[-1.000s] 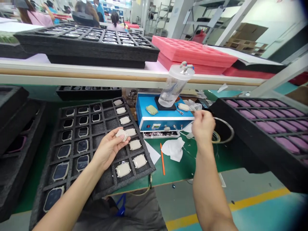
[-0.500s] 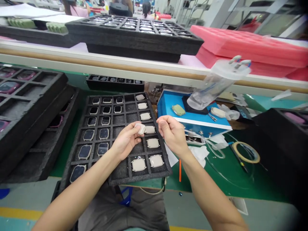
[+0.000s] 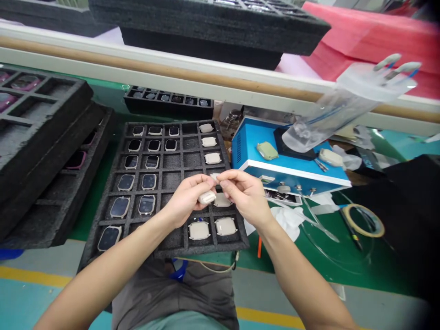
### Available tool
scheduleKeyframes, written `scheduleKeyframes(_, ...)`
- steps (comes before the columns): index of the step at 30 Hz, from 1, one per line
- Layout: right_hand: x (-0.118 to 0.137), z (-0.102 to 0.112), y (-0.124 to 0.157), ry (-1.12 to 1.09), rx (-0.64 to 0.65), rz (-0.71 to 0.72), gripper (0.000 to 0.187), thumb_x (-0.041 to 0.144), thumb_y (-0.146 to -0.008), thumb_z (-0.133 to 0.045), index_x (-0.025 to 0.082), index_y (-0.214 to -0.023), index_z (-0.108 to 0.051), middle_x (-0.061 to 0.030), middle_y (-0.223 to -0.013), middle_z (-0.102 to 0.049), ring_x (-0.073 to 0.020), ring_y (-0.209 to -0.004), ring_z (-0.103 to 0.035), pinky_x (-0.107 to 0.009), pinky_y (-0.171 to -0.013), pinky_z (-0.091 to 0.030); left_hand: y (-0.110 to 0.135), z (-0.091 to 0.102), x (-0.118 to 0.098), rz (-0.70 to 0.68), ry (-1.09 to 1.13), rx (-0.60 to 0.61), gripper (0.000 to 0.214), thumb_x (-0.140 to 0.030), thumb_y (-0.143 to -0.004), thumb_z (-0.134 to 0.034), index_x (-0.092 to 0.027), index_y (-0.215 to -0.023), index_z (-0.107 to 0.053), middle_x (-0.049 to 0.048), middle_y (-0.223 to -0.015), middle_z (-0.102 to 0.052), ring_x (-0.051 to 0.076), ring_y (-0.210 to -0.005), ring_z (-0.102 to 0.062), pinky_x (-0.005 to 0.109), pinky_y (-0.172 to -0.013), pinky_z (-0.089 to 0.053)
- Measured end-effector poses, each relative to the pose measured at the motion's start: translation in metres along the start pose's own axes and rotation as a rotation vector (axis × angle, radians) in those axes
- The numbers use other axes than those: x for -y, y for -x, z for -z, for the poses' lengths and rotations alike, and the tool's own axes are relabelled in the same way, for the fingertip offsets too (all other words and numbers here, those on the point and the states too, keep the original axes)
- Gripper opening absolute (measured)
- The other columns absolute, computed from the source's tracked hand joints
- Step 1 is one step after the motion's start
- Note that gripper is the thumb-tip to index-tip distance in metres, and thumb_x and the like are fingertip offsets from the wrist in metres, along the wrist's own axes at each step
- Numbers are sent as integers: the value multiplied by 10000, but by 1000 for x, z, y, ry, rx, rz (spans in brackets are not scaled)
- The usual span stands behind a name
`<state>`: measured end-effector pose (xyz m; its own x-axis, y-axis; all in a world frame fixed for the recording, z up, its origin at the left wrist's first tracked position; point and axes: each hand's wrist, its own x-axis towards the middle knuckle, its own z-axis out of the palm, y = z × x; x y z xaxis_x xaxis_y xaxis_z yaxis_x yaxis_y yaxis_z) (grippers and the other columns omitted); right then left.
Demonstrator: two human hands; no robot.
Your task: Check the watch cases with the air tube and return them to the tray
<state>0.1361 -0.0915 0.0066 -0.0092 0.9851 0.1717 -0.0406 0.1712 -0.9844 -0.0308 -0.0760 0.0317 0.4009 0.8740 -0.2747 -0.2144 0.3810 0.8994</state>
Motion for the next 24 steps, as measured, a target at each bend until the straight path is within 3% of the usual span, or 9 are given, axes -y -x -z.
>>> scheduleKeyframes(5,-4,-2,3,41,-30,37,236,408,-892,-715,202,-1003,-681,-19,-853,-695,-109,-632,-572,-244,-554,-470,1,-2,8,-142,-178,-17,374,-547,-876,-738,-189,-869,-629,-1,-642,-661,86,-440,-445,201,-399,-281)
scheduleKeyframes(10,-5,-4,5,236,-31,162,158,341,-965,-629,208,-912,-696,-33,-899,-678,-164,-817,-633,-296,-727,-511,1,2,11,-296,-322,20,319,-473,-939,-694,-180,-820,-652,-3,-646,-638,103,-521,-469,229,-522,-354)
scheduleKeyframes(16,-8,-11,11,266,-87,165,183,367,-1010,-575,217,-926,-639,-23,-875,-648,-166,-804,-603,-301,-726,-474,6,-2,9,-420,-421,-45,292,-339,-960,-669,-171,-722,-650,3,-676,-623,104,-589,-494,226,-577,-377)
scheduleKeyframes(20,-11,-10,15,209,-104,108,235,455,-1051,-506,236,-1001,-574,29,-731,-532,-138,-636,-497,-273,-582,-389,3,-7,9,-218,-160,-36,332,-464,-908,-727,-173,-773,-640,4,-649,-634,85,-479,-458,207,-441,-305)
scheduleKeyframes(22,-10,-7,16,186,-81,143,241,476,-1063,-485,247,-1032,-555,42,-730,-501,-127,-595,-457,-271,-558,-370,0,-7,8,-74,12,-84,325,-465,-874,-768,-168,-848,-639,0,-644,-633,69,-440,-436,180,-394,-239)
scheduleKeyframes(24,-6,-6,17,227,-32,237,233,462,-1068,-486,249,-1008,-560,17,-808,-536,-137,-658,-504,-285,-612,-418,-3,-5,6,19,141,-133,290,-388,-854,-802,-155,-891,-633,-9,-645,-622,45,-423,-419,151,-386,-211)
